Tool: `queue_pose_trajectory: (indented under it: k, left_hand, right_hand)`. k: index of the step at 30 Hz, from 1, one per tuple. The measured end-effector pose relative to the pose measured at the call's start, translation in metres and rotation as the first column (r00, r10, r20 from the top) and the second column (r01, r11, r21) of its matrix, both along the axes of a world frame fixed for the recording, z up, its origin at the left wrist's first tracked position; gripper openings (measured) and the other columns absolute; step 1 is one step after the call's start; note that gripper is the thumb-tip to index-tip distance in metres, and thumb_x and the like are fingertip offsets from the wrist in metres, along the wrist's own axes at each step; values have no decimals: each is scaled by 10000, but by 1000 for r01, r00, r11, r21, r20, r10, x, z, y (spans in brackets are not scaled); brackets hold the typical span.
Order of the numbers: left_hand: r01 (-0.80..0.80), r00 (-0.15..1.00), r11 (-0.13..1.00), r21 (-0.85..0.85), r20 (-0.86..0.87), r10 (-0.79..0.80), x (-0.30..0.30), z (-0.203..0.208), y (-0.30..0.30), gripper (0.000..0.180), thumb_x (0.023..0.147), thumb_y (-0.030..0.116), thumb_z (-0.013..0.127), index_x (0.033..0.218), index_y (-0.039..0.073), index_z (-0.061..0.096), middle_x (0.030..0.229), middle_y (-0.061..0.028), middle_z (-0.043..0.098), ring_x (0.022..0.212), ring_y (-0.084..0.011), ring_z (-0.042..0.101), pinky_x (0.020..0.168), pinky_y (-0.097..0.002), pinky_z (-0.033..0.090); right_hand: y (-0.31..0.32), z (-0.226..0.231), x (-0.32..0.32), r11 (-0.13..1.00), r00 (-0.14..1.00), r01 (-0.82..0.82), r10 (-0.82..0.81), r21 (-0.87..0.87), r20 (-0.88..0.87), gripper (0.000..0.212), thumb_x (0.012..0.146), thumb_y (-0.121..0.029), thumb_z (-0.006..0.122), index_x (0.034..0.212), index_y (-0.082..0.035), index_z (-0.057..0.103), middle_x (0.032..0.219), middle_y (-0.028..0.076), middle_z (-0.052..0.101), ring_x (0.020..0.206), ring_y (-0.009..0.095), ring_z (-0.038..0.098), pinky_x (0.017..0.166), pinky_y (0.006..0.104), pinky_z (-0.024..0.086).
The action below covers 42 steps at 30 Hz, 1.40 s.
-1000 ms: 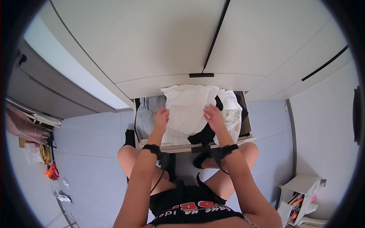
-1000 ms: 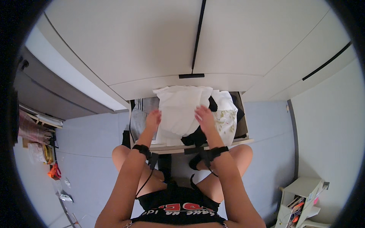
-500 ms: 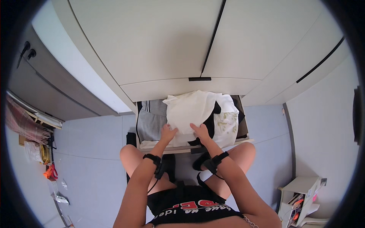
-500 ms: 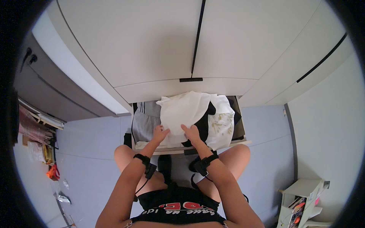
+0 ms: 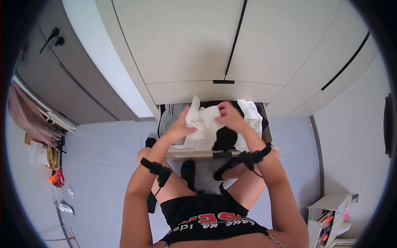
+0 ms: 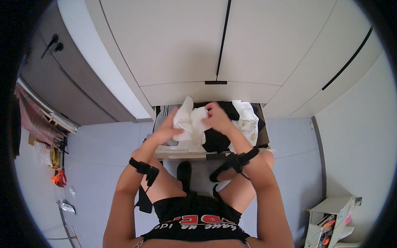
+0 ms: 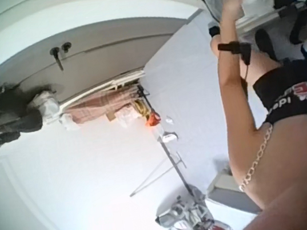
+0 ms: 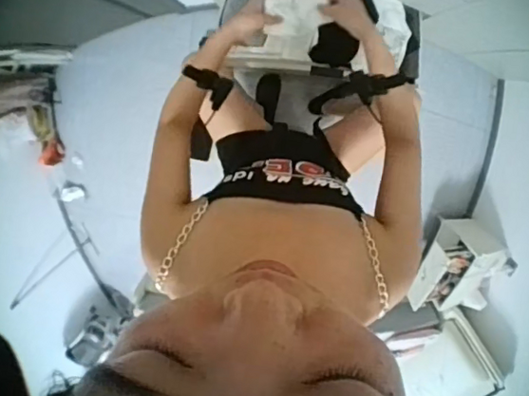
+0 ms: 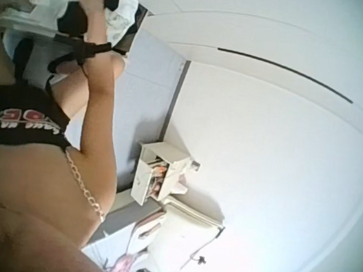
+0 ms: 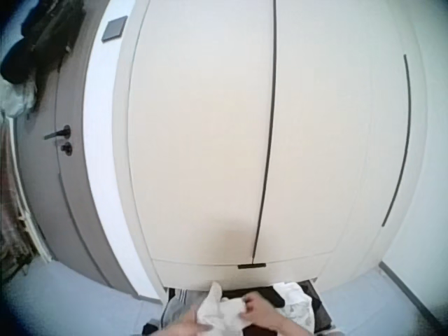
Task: The person folds and organizes several garments, including a blue patterned top, a black shirt, a white fuzzy accessory, and a white t-shirt, by placing them into an open dresser drawer.
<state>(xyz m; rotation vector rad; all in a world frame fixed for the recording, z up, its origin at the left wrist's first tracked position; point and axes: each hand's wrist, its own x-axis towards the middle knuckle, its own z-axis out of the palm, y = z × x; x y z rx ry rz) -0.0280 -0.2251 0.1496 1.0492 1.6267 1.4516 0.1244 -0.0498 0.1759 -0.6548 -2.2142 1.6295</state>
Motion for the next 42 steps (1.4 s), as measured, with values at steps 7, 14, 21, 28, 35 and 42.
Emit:
queue_pose_trajectory:
  k: [7,14,21,28,35,42]
  left_hand:
    - [89,847,986,-144,531,1,-67,36,-56,620,740,24,599,1289,-39,317,1168,-161,499,964,-212,568,810,-271,474]
    - [130,757,957,260,597,-265,-58,75,-79,510,733,-37,529,1223,-54,391,1192,-138,485,1036,-182,533,922,-263,417]
    - [-130,976,956,-263,136,170,-74,38,-52,397,776,240,650,1058,-22,553,1029,-82,583,912,-160,568,808,-257,460]
    - [-508,473,797,326,-667,575,-113,19,0,202,729,240,701,719,43,656,1016,-92,561,895,-219,531,758,-326,435]
    - [-116,573,943,313,-754,321,-87,27,-37,249,437,34,754,600,111,582,988,-30,546,1023,-247,451,852,-355,367]
    - [175,577,971,-162,-782,-235,-44,-124,-54,203,470,73,687,627,125,568,818,-34,598,867,-260,542,748,-356,431]
  right_hand:
    - [39,47,39,952,999,13,-28,-307,-44,179,758,9,470,910,29,563,883,108,563,695,153,539,644,320,499]
    - [23,74,43,890,975,-175,98,-421,-199,245,789,9,488,1018,19,575,963,104,596,863,151,577,736,275,487]
    - [31,48,5,989,970,92,-115,114,214,262,709,-137,694,905,15,609,925,123,589,822,139,563,683,255,448]
    - [64,33,-24,733,923,375,-241,568,-299,251,638,-109,727,835,-11,605,879,130,525,842,266,529,726,315,434]
    - [56,35,29,655,919,198,133,729,-370,337,469,121,520,732,-84,576,863,69,570,918,286,526,776,364,421]
    - [38,-127,67,581,927,-357,318,731,200,182,508,-12,572,671,-92,560,776,68,568,804,282,539,711,397,416]
